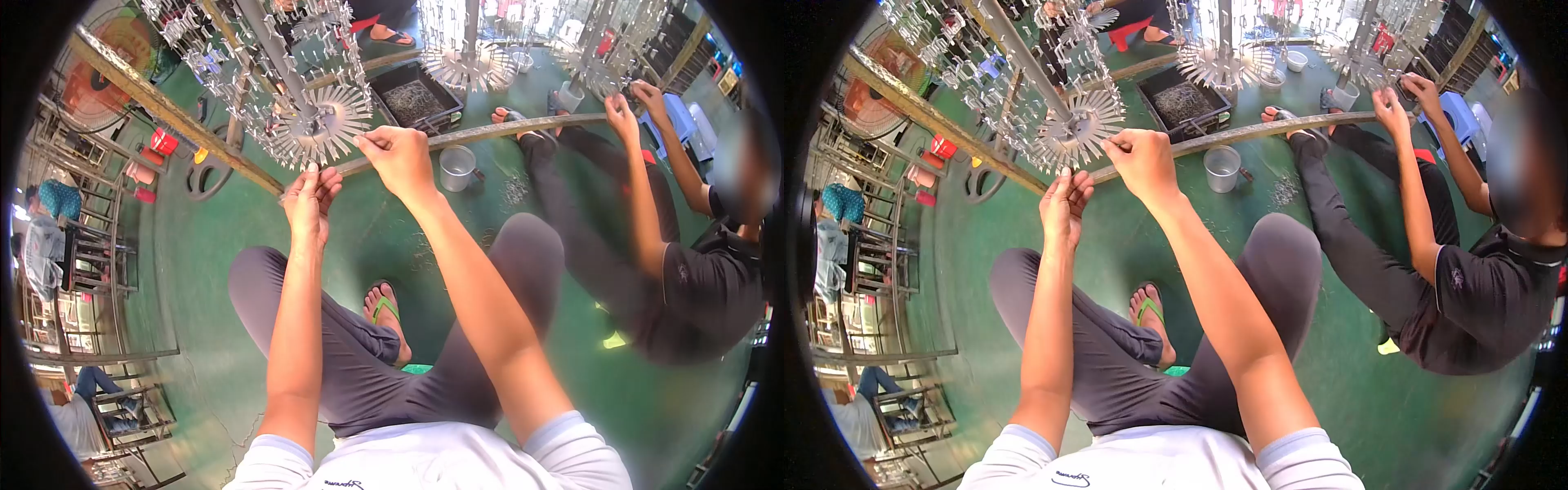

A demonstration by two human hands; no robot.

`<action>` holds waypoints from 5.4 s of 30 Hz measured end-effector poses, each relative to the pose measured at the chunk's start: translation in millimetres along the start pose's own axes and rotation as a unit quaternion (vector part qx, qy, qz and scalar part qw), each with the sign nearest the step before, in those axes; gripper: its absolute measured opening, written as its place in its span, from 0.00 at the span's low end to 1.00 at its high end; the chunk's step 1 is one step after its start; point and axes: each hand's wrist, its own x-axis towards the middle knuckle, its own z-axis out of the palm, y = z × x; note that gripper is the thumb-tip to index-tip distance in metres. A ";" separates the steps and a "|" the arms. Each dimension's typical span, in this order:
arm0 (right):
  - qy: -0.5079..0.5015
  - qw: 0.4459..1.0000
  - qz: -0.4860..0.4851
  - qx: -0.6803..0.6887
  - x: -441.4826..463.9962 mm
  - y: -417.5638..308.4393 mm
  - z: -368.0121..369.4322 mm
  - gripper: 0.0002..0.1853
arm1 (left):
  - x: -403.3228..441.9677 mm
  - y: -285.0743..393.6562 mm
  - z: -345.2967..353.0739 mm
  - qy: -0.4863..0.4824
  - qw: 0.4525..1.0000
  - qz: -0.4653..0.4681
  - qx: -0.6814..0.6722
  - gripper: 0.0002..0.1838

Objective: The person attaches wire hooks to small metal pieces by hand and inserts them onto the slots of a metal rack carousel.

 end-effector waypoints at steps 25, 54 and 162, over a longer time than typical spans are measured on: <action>0.037 0.978 -0.087 -0.184 -44.7 -28.3 -75.5 0.08 | -46.9 -13.9 61.1 -0.066 0.970 -0.173 -0.156 0.14; -0.234 0.964 -0.090 -0.091 13.7 11.1 -22.6 0.16 | -28.0 50.6 64.6 -0.081 0.801 0.382 0.454 0.07; -0.280 0.840 0.264 -0.381 -176.1 304.8 -130.6 0.11 | -19.3 42.6 73.6 -0.177 0.805 0.370 0.428 0.06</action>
